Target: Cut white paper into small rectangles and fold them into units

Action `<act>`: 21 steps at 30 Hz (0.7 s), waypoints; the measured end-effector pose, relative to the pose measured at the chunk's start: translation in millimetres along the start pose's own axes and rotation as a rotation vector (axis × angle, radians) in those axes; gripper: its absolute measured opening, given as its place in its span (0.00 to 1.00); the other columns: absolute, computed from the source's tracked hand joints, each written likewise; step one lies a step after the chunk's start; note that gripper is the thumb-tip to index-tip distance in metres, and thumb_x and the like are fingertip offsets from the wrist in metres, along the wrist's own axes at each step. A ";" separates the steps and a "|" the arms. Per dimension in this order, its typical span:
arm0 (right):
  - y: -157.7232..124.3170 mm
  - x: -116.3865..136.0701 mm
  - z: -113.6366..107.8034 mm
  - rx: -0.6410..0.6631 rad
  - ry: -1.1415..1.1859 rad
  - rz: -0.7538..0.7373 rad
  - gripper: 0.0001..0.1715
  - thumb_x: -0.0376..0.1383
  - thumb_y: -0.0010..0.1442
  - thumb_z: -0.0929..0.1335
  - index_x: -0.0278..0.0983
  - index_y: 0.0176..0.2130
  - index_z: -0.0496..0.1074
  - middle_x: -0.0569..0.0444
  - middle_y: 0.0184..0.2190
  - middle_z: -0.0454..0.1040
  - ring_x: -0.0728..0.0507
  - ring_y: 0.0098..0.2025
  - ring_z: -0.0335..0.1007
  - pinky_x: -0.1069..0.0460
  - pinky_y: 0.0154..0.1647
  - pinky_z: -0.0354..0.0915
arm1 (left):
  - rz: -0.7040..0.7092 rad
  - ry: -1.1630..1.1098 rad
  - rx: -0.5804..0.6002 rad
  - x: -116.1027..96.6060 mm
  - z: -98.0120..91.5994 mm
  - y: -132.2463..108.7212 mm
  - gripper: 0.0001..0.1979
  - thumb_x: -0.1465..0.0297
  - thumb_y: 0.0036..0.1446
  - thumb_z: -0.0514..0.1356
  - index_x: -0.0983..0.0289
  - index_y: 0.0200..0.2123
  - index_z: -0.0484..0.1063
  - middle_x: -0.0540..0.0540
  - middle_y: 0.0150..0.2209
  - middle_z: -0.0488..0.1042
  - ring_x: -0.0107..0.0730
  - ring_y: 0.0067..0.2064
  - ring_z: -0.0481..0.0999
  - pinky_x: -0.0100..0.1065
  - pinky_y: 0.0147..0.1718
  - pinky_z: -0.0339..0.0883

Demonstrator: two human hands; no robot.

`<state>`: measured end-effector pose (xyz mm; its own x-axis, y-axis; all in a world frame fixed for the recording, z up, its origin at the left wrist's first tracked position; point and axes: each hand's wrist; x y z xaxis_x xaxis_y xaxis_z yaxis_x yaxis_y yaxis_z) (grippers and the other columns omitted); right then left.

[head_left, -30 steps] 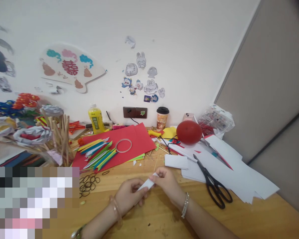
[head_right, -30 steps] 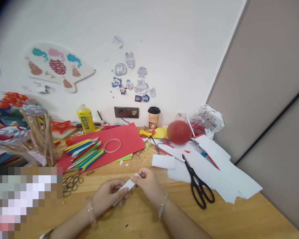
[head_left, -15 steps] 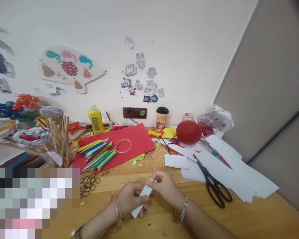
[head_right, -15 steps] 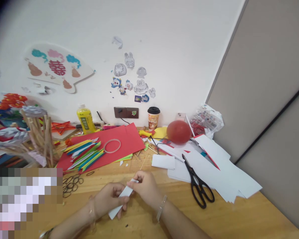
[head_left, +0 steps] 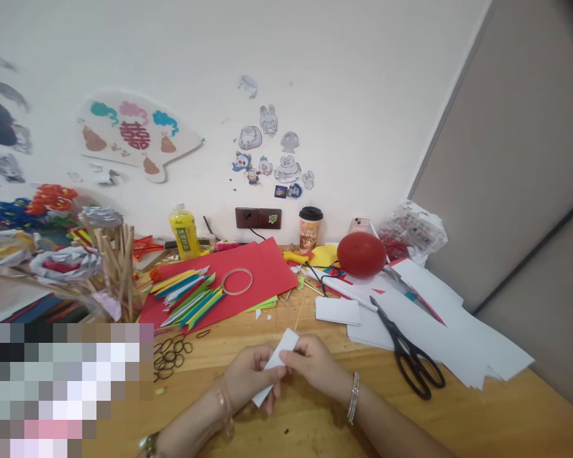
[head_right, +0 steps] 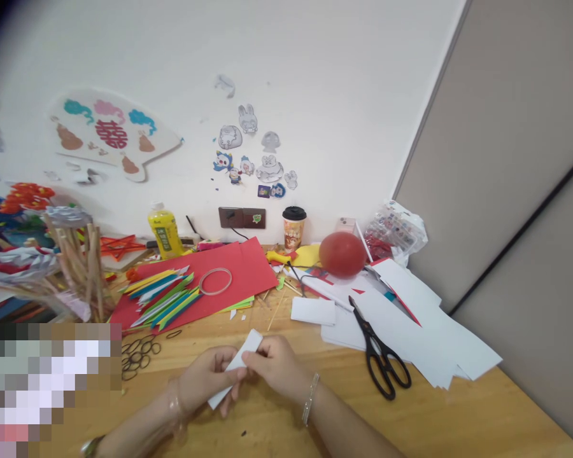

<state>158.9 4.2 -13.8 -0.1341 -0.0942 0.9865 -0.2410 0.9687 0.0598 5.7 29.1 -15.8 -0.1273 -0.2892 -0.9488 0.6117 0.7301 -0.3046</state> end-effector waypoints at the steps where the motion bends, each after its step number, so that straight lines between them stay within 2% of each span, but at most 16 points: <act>1: 0.4 0.3 -1.4 -0.038 -0.030 -0.016 0.17 0.39 0.53 0.64 0.33 0.17 0.66 0.59 0.16 0.64 0.51 0.21 0.57 0.57 0.22 0.52 | 0.002 -0.010 0.025 0.6 -1.7 -0.2 0.19 0.57 0.36 0.65 0.65 0.23 0.65 0.48 0.13 0.71 0.23 0.11 0.67 0.23 0.10 0.58; 3: 1.5 0.5 -5.9 -0.107 -0.078 -0.030 0.18 0.40 0.53 0.64 0.34 0.17 0.65 0.59 0.16 0.63 0.51 0.21 0.57 0.56 0.23 0.52 | 0.010 -0.029 0.060 1.4 -5.5 -0.6 0.19 0.56 0.37 0.65 0.65 0.23 0.64 0.47 0.13 0.71 0.22 0.11 0.66 0.22 0.09 0.57; 6: 3.0 0.5 -14.1 -0.193 -0.113 -0.027 0.19 0.41 0.53 0.64 0.34 0.17 0.65 0.61 0.15 0.60 0.52 0.20 0.54 0.56 0.21 0.50 | 0.029 -0.036 0.045 0.7 -10.5 -1.0 0.20 0.56 0.36 0.65 0.64 0.20 0.62 0.48 0.13 0.70 0.22 0.10 0.65 0.22 0.08 0.55; 11: 4.1 1.5 -23.9 -0.221 -0.091 -0.022 0.21 0.45 0.54 0.63 0.35 0.18 0.65 0.63 0.12 0.56 0.53 0.17 0.49 0.56 0.18 0.47 | 0.042 -0.035 0.007 -4.7 -14.6 -1.8 0.21 0.54 0.35 0.65 0.64 0.17 0.60 0.47 0.10 0.68 0.22 0.09 0.64 0.22 0.08 0.52; 17: 7.7 -0.2 -30.6 -0.273 -0.066 -0.073 0.22 0.48 0.53 0.64 0.35 0.19 0.65 0.61 0.13 0.60 0.52 0.18 0.56 0.57 0.20 0.53 | 0.042 -0.067 -0.042 -6.1 -14.0 -1.7 0.22 0.53 0.33 0.66 0.64 0.18 0.60 0.47 0.10 0.69 0.22 0.08 0.62 0.23 0.07 0.51; 21: 10.6 -3.8 -38.0 -0.342 -0.043 -0.092 0.21 0.48 0.55 0.62 0.35 0.20 0.64 0.61 0.13 0.61 0.51 0.18 0.57 0.56 0.21 0.55 | 0.086 -0.116 -0.128 -7.5 -22.8 3.0 0.23 0.55 0.30 0.68 0.65 0.19 0.62 0.47 0.11 0.70 0.20 0.09 0.63 0.22 0.08 0.52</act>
<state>193.4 23.5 -11.2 -0.1685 -0.1870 0.9678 0.0809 0.9759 0.2026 -9.3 47.5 -11.5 0.0169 -0.2865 -0.9579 0.5112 0.8258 -0.2380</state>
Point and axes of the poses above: each hand's wrist, its own y-axis towards the middle knuckle, its own z-axis out of the palm, x = y × z
